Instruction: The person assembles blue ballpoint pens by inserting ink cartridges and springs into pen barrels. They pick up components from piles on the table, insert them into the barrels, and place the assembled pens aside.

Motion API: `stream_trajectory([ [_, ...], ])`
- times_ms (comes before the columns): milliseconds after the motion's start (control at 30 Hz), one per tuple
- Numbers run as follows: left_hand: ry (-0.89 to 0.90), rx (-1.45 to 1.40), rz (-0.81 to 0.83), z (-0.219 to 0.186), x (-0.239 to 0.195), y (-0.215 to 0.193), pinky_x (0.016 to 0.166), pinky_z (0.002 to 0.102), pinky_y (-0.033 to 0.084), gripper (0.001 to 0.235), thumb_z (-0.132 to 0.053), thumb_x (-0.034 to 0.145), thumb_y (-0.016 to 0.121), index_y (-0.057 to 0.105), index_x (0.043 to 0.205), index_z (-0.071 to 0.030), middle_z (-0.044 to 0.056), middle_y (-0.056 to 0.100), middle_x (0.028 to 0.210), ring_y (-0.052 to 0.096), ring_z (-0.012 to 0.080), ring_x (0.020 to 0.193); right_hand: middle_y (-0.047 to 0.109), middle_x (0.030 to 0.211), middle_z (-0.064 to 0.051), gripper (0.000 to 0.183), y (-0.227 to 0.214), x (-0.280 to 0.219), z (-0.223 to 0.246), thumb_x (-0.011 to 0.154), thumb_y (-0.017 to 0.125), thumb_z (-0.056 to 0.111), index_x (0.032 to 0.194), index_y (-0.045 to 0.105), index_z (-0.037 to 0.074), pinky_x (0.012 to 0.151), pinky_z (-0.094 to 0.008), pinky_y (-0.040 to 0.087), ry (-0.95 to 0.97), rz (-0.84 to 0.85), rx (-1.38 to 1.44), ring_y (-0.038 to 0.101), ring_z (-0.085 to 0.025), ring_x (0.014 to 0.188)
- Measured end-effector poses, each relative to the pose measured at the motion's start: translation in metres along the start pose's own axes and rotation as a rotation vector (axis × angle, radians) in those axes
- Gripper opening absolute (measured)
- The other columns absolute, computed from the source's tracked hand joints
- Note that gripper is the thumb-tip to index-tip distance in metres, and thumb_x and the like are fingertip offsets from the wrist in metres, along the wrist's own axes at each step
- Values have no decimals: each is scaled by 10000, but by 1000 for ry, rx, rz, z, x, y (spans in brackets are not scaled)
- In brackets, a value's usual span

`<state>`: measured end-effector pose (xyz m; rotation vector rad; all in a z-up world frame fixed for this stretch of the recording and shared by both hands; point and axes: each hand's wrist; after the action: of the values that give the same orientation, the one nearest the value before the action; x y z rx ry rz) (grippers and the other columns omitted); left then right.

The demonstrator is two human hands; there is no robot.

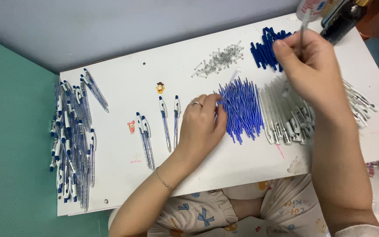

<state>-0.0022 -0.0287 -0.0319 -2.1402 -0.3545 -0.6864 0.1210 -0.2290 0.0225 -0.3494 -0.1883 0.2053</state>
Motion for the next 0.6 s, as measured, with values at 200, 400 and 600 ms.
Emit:
stream_trajectory([
  [200, 95, 243, 110, 18, -29, 39, 548, 388, 381, 242, 201, 767, 441, 439, 805, -38, 89, 398, 640, 368, 255, 538, 567, 822, -137, 340, -24, -28, 7, 1135, 508, 326, 946, 427, 55, 697, -452, 361, 223, 154, -572, 497, -297, 772],
  [400, 54, 289, 218, 29, -38, 56, 528, 404, 424, 107, 64, 878, 551, 507, 865, -32, 100, 500, 625, 474, 280, 515, 701, 1059, -228, 327, -44, -29, -10, 1082, 515, 336, 1066, 538, 11, 788, -525, 421, 195, 136, -681, 614, -481, 967],
  [600, 92, -61, 144, 2, -17, 31, 649, 462, 430, 162, -103, 1037, 556, 545, 934, 21, 157, 577, 781, 534, 341, 657, 557, 715, -25, 169, -36, -43, 13, 1114, 474, 203, 1122, 585, 75, 382, -298, 438, 239, 352, -338, 497, -143, 492],
])
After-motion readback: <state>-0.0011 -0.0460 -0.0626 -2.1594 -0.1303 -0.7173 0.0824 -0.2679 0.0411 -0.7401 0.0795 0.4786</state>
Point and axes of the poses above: each hand's wrist, its own x-axis towards the middle knuckle, its own y-axis out of the palm, z = x × y
